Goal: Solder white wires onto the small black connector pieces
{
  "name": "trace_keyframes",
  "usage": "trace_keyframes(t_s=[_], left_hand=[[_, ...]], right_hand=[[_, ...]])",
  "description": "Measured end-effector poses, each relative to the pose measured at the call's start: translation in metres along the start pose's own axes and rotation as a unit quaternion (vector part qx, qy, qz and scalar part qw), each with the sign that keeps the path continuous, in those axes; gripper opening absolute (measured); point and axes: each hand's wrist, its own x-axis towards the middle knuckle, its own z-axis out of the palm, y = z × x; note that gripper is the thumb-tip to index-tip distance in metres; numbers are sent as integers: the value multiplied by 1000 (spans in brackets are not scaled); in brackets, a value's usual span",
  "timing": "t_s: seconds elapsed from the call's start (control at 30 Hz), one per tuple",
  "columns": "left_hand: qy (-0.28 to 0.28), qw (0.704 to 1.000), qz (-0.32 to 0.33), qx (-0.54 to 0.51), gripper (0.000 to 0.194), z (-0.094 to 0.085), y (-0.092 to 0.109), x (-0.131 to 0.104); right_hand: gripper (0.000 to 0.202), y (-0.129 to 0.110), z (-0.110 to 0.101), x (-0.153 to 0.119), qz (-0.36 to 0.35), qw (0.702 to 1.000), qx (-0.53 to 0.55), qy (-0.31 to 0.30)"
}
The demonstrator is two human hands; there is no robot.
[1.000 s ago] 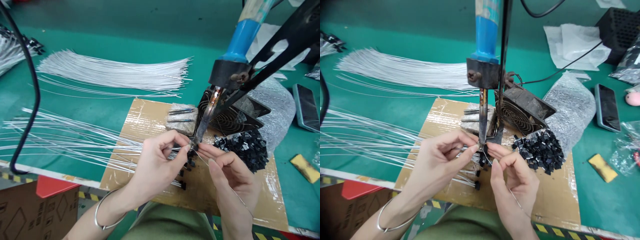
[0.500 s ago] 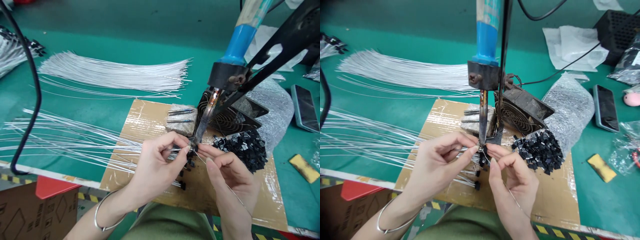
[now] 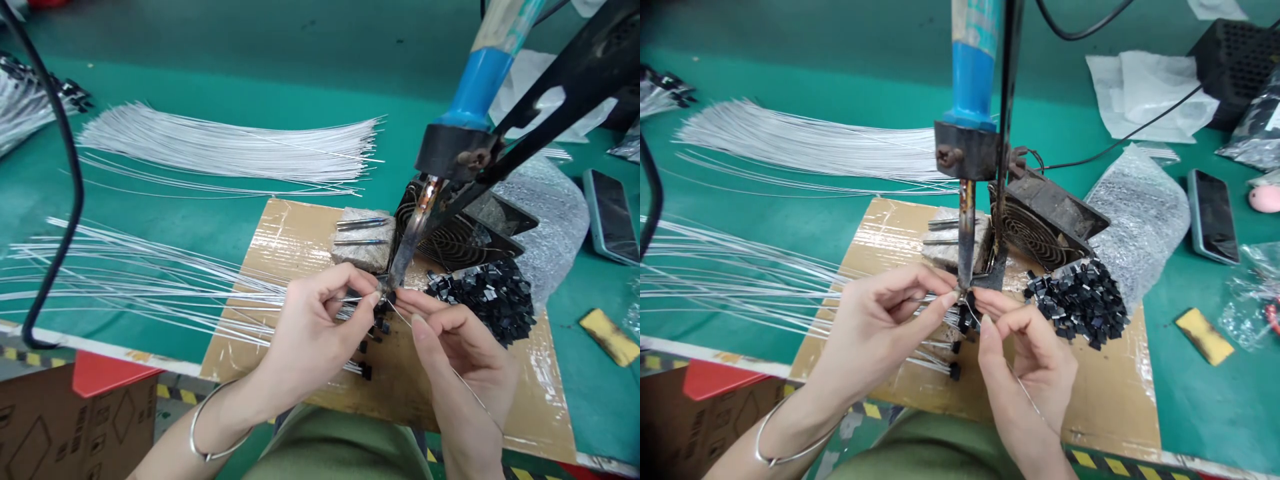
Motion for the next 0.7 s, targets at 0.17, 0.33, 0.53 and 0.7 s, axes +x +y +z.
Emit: trace_keyframes(t_s=[0.17, 0.33, 0.53, 0.7], left_hand=[[3, 1000, 2, -6, 11, -1, 1, -1], [-2, 1000, 3, -10, 11, -1, -1, -1], [-3, 1000, 9, -8, 12, -1, -2, -2], [-1, 1000, 14, -13, 12, -1, -3, -3]], right_hand=[[20, 0, 1, 0, -10, 1000, -8, -1], [19, 0, 0, -1, -16, 1000, -7, -2], [18, 0, 1, -3, -20, 1000, -7, 1], [20, 0, 1, -3, -31, 1000, 0, 0]])
